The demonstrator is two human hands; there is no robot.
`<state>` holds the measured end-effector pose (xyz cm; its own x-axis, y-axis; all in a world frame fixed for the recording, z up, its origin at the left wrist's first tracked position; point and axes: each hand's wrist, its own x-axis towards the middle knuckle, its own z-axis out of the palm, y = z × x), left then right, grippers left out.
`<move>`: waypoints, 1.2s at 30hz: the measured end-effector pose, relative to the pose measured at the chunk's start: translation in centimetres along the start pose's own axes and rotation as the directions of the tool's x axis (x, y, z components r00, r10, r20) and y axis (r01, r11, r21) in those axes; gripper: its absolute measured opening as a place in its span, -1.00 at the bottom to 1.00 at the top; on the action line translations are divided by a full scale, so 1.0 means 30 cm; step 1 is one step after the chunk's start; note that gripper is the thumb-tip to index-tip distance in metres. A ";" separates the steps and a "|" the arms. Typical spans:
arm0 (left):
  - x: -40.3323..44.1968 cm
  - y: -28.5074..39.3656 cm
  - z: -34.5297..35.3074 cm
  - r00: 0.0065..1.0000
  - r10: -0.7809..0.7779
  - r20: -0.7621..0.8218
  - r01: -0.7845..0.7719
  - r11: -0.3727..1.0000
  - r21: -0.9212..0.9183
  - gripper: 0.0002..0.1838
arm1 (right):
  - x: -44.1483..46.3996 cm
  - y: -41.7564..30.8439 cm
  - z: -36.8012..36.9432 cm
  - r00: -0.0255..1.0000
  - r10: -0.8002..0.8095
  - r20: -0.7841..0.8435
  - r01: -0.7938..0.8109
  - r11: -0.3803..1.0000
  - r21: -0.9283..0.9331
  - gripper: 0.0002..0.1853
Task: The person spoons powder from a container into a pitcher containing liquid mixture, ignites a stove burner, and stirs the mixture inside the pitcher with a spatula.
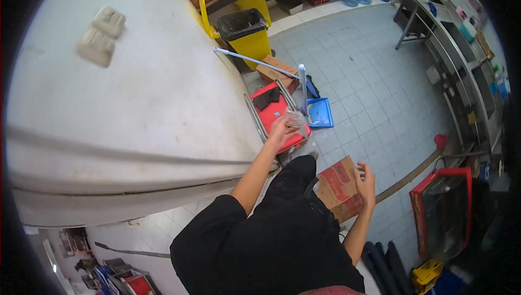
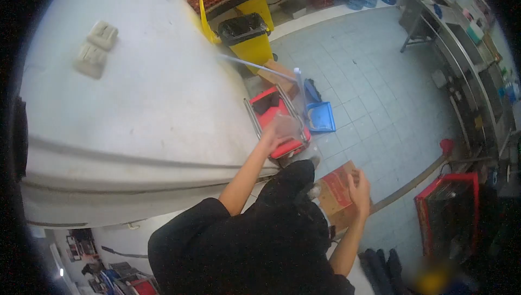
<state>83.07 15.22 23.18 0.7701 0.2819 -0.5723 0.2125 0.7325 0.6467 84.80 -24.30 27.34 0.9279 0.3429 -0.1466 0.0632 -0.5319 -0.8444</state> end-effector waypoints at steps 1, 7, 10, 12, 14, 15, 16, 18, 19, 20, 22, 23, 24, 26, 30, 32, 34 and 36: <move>0.067 0.027 -0.008 0.996 0.022 -0.084 -0.021 1.000 0.021 -0.72 | 0.045 0.071 -0.015 0.999 0.035 0.022 -0.035 0.999 -0.005 -0.66; 0.383 0.181 0.112 0.957 0.206 -0.204 -0.197 0.978 0.065 -0.77 | 0.284 0.495 -0.106 0.950 0.242 0.195 -0.204 0.959 -0.195 -0.65; 0.510 0.220 0.307 0.981 0.180 -0.068 -0.178 0.983 0.038 -0.81 | 0.548 0.397 -0.180 0.918 0.350 0.185 -0.343 0.937 -0.071 -0.64; 0.587 0.263 0.493 1.000 0.028 -0.009 -0.027 0.998 0.056 -0.78 | 0.747 0.227 -0.202 0.937 0.308 0.166 -0.315 0.949 0.015 -0.63; 0.649 0.324 0.708 0.993 -0.056 0.099 0.044 0.992 0.115 -0.76 | 1.042 0.040 -0.235 0.986 0.096 0.136 -0.107 0.991 0.082 -0.62; 0.702 0.337 0.786 0.981 -0.066 0.181 0.045 0.992 0.121 -0.75 | 1.172 -0.095 -0.233 0.990 0.045 0.133 -0.070 0.978 0.195 -0.61; 0.756 0.346 0.844 0.963 -0.085 0.255 0.052 0.989 0.136 -0.75 | 1.291 -0.222 -0.216 0.992 0.007 0.128 -0.047 0.949 0.312 -0.61; 0.864 0.358 0.951 0.956 -0.008 0.293 -0.041 0.986 0.163 -0.74 | 1.515 -0.388 -0.179 0.956 0.056 0.290 -0.203 0.836 0.510 -0.63; 0.916 0.387 0.982 0.950 0.030 0.312 -0.091 0.979 0.180 -0.74 | 1.604 -0.431 -0.161 0.927 0.066 0.370 -0.288 0.755 0.589 -0.63; 0.966 0.428 0.991 0.949 0.064 0.310 -0.137 0.966 0.220 -0.73 | 1.698 -0.428 -0.138 0.900 0.055 0.433 -0.320 0.758 0.569 -0.64; 1.060 0.491 1.006 0.943 0.135 0.303 -0.228 0.927 0.298 -0.71 | 1.902 -0.394 -0.077 0.830 0.029 0.557 -0.375 0.768 0.519 -0.66; 1.106 0.515 1.003 0.935 0.215 0.281 -0.289 0.923 0.255 -0.69 | 1.983 -0.418 -0.042 0.827 0.086 0.555 -0.402 0.782 0.477 -0.70; 1.142 0.517 0.976 0.952 0.219 0.215 -0.278 0.914 0.296 -0.68 | 2.053 -0.415 -0.009 0.800 0.080 0.595 -0.416 0.788 0.454 -0.70; 1.241 0.589 0.927 0.970 0.230 0.078 -0.242 0.900 0.362 -0.66 | 2.258 -0.399 0.071 0.739 0.073 0.669 -0.439 0.806 0.397 -0.70; 1.455 0.595 0.722 0.870 0.445 -0.215 -0.288 0.810 0.511 -0.65 | 2.763 -0.307 0.293 0.621 0.051 0.782 -0.187 0.979 0.084 -0.78; 1.473 0.655 0.671 0.791 0.448 -0.417 -0.174 0.818 0.549 -0.65 | 2.956 -0.331 0.404 0.584 0.100 0.806 -0.183 0.983 0.010 -0.78; 1.478 0.650 0.660 0.581 0.548 -0.601 -0.009 0.743 0.669 -0.64 | 3.236 -0.402 0.617 0.540 0.133 0.831 -0.152 0.987 -0.059 -0.77; 1.434 0.707 0.689 0.451 0.495 -0.742 0.217 0.746 0.630 -0.64 | 3.465 -0.365 0.882 0.499 0.053 0.865 -0.043 0.998 -0.036 -0.74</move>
<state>133.14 30.08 22.70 0.0059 0.9501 -0.3119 0.7045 0.2174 0.6756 170.84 37.67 7.72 0.1486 0.8126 -0.5636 0.0363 -0.5740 -0.8181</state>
